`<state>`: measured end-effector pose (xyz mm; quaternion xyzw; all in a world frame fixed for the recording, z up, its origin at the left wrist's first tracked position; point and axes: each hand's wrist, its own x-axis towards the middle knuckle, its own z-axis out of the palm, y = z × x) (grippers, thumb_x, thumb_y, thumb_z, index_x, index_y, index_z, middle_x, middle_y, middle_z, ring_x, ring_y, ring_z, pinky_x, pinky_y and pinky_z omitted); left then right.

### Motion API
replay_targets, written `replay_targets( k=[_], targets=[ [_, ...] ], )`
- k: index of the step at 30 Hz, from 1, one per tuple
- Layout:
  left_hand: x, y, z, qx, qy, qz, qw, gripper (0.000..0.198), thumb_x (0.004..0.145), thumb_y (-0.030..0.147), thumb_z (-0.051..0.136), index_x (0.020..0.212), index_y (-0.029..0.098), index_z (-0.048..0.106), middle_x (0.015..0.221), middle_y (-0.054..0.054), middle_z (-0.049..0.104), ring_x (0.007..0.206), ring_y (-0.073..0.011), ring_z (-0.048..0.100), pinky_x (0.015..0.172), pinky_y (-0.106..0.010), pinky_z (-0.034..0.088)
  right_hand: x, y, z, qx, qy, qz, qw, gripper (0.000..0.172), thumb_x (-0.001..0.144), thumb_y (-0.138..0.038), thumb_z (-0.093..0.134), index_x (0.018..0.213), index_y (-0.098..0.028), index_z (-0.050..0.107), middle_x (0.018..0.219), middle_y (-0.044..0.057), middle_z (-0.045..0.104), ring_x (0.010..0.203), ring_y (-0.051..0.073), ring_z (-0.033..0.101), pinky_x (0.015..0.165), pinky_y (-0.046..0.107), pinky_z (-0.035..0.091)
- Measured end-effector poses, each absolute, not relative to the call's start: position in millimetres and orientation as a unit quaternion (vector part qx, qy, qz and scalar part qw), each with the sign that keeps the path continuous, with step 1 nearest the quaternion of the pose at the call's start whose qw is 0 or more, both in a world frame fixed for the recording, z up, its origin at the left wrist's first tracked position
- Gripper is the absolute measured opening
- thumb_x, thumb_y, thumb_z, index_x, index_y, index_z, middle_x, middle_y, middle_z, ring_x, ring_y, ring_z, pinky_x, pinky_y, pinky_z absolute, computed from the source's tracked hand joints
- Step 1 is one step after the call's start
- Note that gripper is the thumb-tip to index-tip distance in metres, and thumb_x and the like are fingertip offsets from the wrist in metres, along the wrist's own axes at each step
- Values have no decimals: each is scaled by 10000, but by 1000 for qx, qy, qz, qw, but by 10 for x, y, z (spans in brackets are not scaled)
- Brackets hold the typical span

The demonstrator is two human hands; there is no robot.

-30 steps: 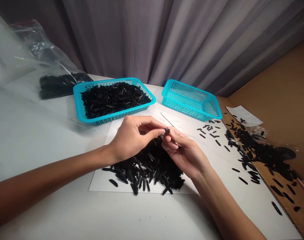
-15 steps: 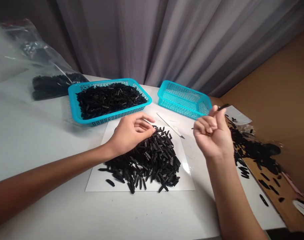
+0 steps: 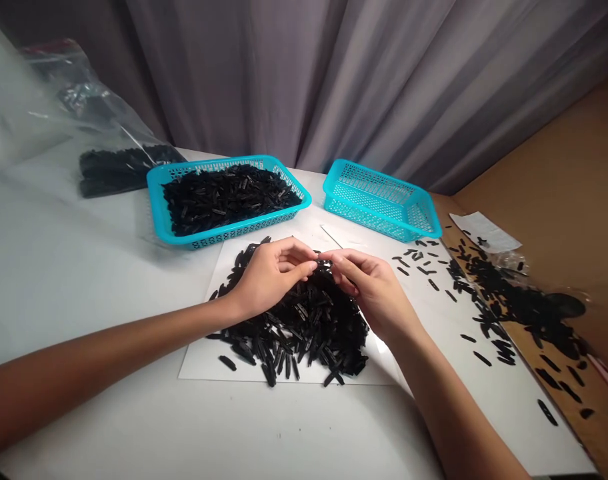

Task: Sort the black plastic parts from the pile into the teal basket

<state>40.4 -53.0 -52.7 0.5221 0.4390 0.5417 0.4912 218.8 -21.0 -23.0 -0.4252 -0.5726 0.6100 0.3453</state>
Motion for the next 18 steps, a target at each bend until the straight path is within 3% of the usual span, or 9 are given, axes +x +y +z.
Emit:
replay_targets(
  k=[5, 18],
  targets=[
    [400, -524, -518, 508, 435, 559, 491, 133, 828, 232, 722, 899, 133, 668, 845, -19, 683, 773, -118, 674, 723, -228, 576, 2200, -188, -234, -454, -602, 575, 318, 263, 830, -430, 722, 844, -168, 732, 695, -2, 555, 639, 131, 438, 578, 286, 285],
    [381, -522, -556, 538, 431, 548, 473, 160, 875, 308, 692, 920, 156, 706, 877, -25, 703, 778, -120, 649, 723, -227, 550, 2189, -187, -274, -413, -484, 702, 320, 195, 786, -334, 779, 762, -157, 701, 651, -24, 485, 559, 85, 300, 521, 267, 168]
  ],
)
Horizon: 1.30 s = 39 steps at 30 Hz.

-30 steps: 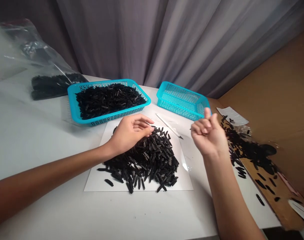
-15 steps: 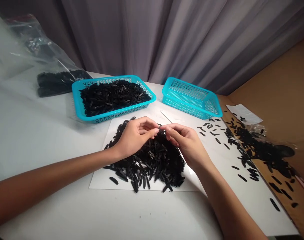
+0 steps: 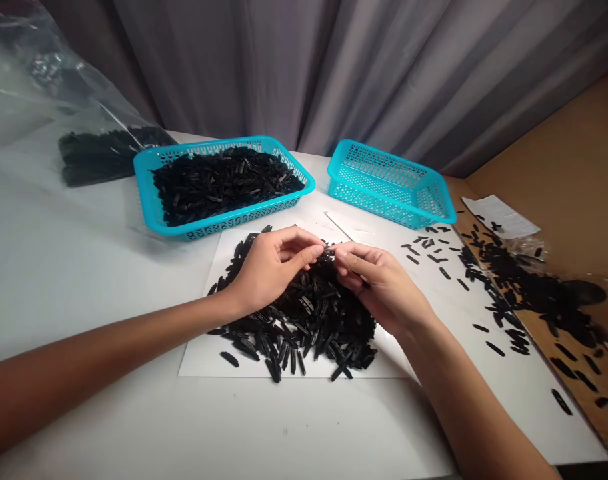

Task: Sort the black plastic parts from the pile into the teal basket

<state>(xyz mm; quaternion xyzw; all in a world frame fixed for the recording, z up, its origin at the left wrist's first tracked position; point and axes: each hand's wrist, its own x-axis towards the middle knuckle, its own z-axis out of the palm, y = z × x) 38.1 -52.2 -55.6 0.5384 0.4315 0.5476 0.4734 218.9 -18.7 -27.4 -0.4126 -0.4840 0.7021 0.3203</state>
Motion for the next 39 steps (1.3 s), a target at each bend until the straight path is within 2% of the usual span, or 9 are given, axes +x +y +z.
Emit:
replay_targets(
  k=[9, 18, 22, 25, 27, 29, 32, 35, 39],
  targets=[
    [374, -513, -538, 557, 439, 533, 462, 193, 915, 341, 644, 863, 158, 679, 806, -12, 669, 769, -127, 624, 697, -226, 517, 2168, -222, -267, -386, -501, 714, 300, 358, 881, -390, 685, 624, -163, 583, 587, -36, 428, 537, 90, 245, 528, 276, 181],
    [372, -509, -540, 575, 448, 521, 445, 232, 945, 364, 588, 864, 163, 668, 825, -20, 679, 788, -143, 632, 710, -249, 502, 2168, -200, -314, -402, -494, 701, 320, 261, 853, -392, 717, 731, -164, 681, 644, -21, 492, 536, 90, 272, 508, 269, 208],
    [397, -527, -527, 613, 486, 494, 378, 201, 963, 315, 532, 924, 167, 662, 915, -39, 708, 841, -167, 657, 771, -294, 521, 2109, -85, -174, -427, -501, 652, 375, 290, 779, -386, 785, 636, -173, 652, 681, -1, 533, 546, 90, 312, 510, 265, 259],
    [422, -570, -525, 681, 490, 456, 296, 151, 900, 257, 605, 1006, 170, 667, 1037, -66, 706, 1004, -215, 635, 939, -372, 501, 1849, 129, 87, -393, -553, 618, 396, 300, 758, -402, 807, 628, -175, 661, 629, -9, 499, 520, 84, 294, 485, 273, 213],
    [434, -612, -541, 741, 476, 415, 230, 338, 855, 378, 677, 1126, 177, 651, 1217, -106, 659, 1232, -286, 534, 1103, -454, 400, 1562, 327, 275, -360, -609, 586, 395, 302, 751, -393, 819, 623, -164, 670, 602, -13, 488, 512, 78, 294, 486, 279, 188],
    [442, -652, -573, 799, 460, 352, 166, 671, 778, 604, 701, 1293, 192, 577, 1451, -146, 508, 1417, -367, 342, 1198, -547, 246, 1238, 535, 422, -348, -663, 524, 405, 322, 760, -350, 813, 562, -163, 643, 555, -17, 476, 511, 80, 301, 491, 281, 185],
    [441, -687, -623, 838, 455, 268, 139, 1055, 629, 852, 632, 1459, 233, 429, 1621, -172, 253, 1478, -477, 161, 1173, -700, 77, 846, 757, 508, -377, -670, 516, 377, 164, 747, -159, 783, 615, -134, 690, 528, -15, 525, 500, 75, 314, 486, 273, 191],
    [432, -688, -645, 846, 459, 229, 144, 1130, 597, 913, 567, 1490, 243, 390, 1618, -189, 248, 1469, -500, 164, 1139, -733, 68, 741, 772, 447, -370, -650, 554, 365, 54, 777, -153, 718, 741, -115, 728, 558, -9, 548, 481, 68, 325, 469, 258, 223],
    [432, -668, -640, 848, 463, 216, 144, 976, 678, 887, 519, 1391, 221, 513, 1485, -180, 453, 1376, -432, 363, 1140, -640, 209, 1060, 565, 259, -375, -596, 621, 344, 151, 775, -267, 702, 852, -142, 740, 667, 16, 576, 517, 90, 418, 450, 236, 319]
  ],
)
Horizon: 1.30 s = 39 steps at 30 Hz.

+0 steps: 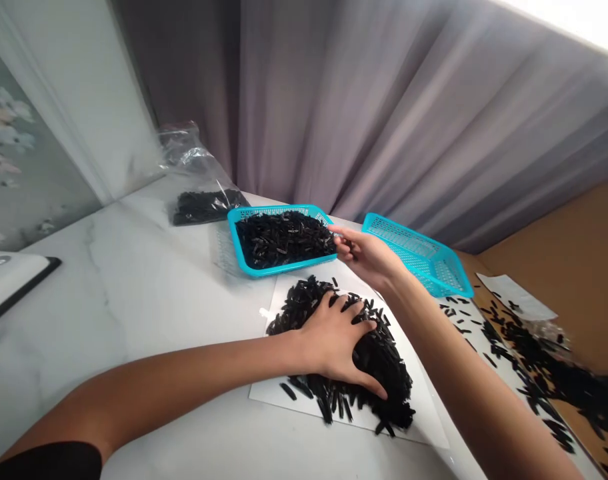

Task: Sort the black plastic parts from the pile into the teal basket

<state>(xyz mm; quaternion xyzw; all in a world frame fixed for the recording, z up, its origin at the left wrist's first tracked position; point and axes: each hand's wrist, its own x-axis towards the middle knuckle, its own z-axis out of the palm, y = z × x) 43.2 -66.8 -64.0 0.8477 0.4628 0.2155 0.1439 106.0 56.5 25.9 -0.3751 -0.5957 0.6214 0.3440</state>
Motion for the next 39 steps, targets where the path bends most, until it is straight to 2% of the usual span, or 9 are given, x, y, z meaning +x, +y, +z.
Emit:
replay_targets(
  k=[4, 7, 11, 14, 20, 29, 33, 35, 39],
  targets=[
    [447, -650, -645, 847, 467, 223, 122, 826, 731, 828, 542, 1277, 212, 599, 1273, -163, 589, 1189, -372, 510, 1047, -578, 359, 1571, 337, 58, -401, -563, 642, 331, 306, 819, -414, 706, 1000, -169, 736, 896, 83, 672, 697, 157, 589, 590, 279, 485],
    [455, -633, -655, 847, 472, 222, 102, 740, 733, 761, 603, 1225, 209, 631, 1229, -165, 585, 1161, -376, 514, 1010, -565, 396, 1898, 166, -79, -416, -564, 629, 335, 363, 833, -426, 733, 1116, -200, 706, 1036, 85, 690, 910, 195, 641, 769, 300, 508],
    [457, -605, -648, 838, 484, 223, 118, 627, 721, 659, 673, 1164, 216, 657, 1147, -141, 594, 1111, -361, 541, 972, -525, 440, 2190, -94, -203, -405, -597, 618, 311, 418, 935, -517, 582, 1283, -290, 627, 1316, 83, 642, 1284, 246, 540, 1101, 401, 361],
    [449, -580, -624, 835, 486, 224, 128, 543, 735, 600, 684, 1125, 223, 664, 1078, -115, 603, 1044, -336, 580, 940, -498, 469, 2326, -231, -228, -365, -607, 639, 301, 452, 975, -562, 462, 1332, -319, 593, 1444, 71, 572, 1394, 245, 455, 1181, 426, 278],
    [409, -521, -568, 830, 485, 227, 157, 377, 718, 412, 722, 1042, 223, 684, 915, -62, 642, 835, -278, 644, 771, -399, 517, 2608, -277, -243, -377, -651, 578, 316, 475, 977, -588, 418, 1267, -296, 655, 1462, 61, 562, 1410, 265, 436, 1208, 462, 259],
    [302, -383, -373, 802, 460, 295, 241, 157, 679, 290, 735, 806, 216, 681, 723, 11, 673, 680, -188, 610, 663, -289, 420, 2782, -425, -409, -446, -687, 464, 339, 374, 960, -532, 509, 1206, -309, 682, 1456, 48, 560, 1398, 298, 432, 1207, 495, 213],
    [270, -338, -165, 770, 443, 358, 289, 116, 716, 265, 710, 793, 199, 654, 705, 35, 639, 677, -149, 569, 645, -257, 393, 2483, -406, -334, -423, -568, 560, 431, 317, 862, -445, 706, 1135, -284, 716, 1395, 32, 609, 1386, 265, 428, 1217, 411, 182],
    [287, -304, -79, 752, 430, 390, 312, 114, 713, 254, 710, 753, 181, 631, 694, 36, 610, 682, -139, 547, 639, -247, 385, 2284, -352, -312, -372, -439, 669, 470, 284, 851, -441, 716, 1079, -270, 721, 1307, 23, 665, 1322, 227, 499, 1182, 360, 268],
    [404, -228, -10, 712, 408, 449, 354, 126, 722, 252, 678, 736, 157, 597, 717, 14, 587, 698, -141, 541, 646, -241, 412, 1903, -264, -355, -330, -331, 766, 442, 306, 932, -485, 544, 996, -240, 716, 999, 42, 757, 925, 209, 697, 965, 399, 507]
  ],
)
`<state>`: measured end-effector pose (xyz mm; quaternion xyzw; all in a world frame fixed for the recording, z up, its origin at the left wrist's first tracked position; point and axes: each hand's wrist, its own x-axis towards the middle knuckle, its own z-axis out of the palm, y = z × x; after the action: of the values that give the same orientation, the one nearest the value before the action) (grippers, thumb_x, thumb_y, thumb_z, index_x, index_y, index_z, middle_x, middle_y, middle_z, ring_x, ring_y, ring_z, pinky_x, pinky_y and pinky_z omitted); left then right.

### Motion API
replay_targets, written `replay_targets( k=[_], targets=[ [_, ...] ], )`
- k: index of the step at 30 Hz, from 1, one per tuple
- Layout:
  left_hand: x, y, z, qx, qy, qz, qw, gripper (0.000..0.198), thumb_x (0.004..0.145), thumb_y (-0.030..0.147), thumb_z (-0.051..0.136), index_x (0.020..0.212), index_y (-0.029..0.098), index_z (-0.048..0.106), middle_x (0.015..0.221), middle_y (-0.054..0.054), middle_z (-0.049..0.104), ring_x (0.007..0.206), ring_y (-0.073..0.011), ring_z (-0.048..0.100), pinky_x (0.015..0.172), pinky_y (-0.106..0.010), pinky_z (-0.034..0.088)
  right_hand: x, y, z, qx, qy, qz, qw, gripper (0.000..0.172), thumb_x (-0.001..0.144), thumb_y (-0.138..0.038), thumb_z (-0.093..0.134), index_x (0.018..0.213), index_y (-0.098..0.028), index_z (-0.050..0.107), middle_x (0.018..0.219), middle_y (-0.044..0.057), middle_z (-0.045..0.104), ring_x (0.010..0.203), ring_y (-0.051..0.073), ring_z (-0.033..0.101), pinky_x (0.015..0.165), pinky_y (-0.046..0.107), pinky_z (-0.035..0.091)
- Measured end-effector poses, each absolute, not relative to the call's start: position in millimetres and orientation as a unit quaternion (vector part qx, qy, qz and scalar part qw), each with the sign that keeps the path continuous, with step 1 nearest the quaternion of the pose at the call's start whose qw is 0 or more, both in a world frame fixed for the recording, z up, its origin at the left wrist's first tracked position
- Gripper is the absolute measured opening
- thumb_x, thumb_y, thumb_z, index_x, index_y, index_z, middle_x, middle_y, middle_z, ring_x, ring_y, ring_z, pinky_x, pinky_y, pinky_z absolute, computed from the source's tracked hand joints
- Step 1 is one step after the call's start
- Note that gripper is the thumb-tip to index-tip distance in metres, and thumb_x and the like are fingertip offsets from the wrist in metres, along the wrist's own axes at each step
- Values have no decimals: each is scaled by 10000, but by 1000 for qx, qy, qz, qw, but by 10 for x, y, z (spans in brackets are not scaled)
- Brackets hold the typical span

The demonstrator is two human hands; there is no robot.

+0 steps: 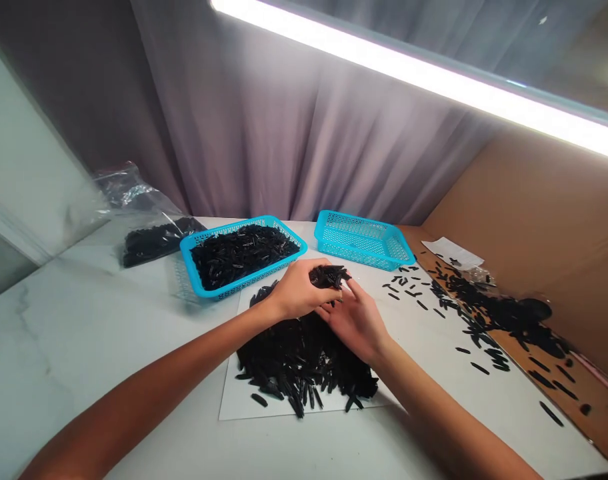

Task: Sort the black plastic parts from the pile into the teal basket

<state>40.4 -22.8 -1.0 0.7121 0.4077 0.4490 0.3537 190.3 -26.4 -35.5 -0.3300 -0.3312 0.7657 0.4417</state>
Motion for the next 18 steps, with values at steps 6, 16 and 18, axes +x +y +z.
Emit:
replay_targets(
  k=[6, 16, 18],
  targets=[
    [522, -150, -112, 667, 393, 500, 387, 210, 862, 338, 551, 914, 136, 578, 835, -34, 634, 749, -151, 595, 710, -260, 497, 1583, -243, -479, -299, -200, 822, 442, 254, 947, -260, 462, 796, -227, 664, 776, 11, 755, 743, 170, 703, 766, 337, 574],
    [358, -224, -46, 787, 374, 369, 323, 278, 727, 135, 699, 999, 188, 675, 1010, -27, 697, 948, -212, 636, 889, -338, 483, 1701, -217, -448, -291, -114, 836, 452, 264, 904, -123, 443, 816, -169, 687, 781, 39, 746, 725, 164, 700, 698, 280, 589],
    [356, -272, 37, 806, 374, 345, 303, 286, 724, 154, 732, 1003, 190, 683, 1042, -39, 686, 971, -227, 630, 914, -364, 476, 1717, -233, -422, -293, -104, 835, 454, 266, 919, -142, 446, 806, -166, 686, 772, 36, 741, 727, 162, 702, 691, 268, 586]
  ],
)
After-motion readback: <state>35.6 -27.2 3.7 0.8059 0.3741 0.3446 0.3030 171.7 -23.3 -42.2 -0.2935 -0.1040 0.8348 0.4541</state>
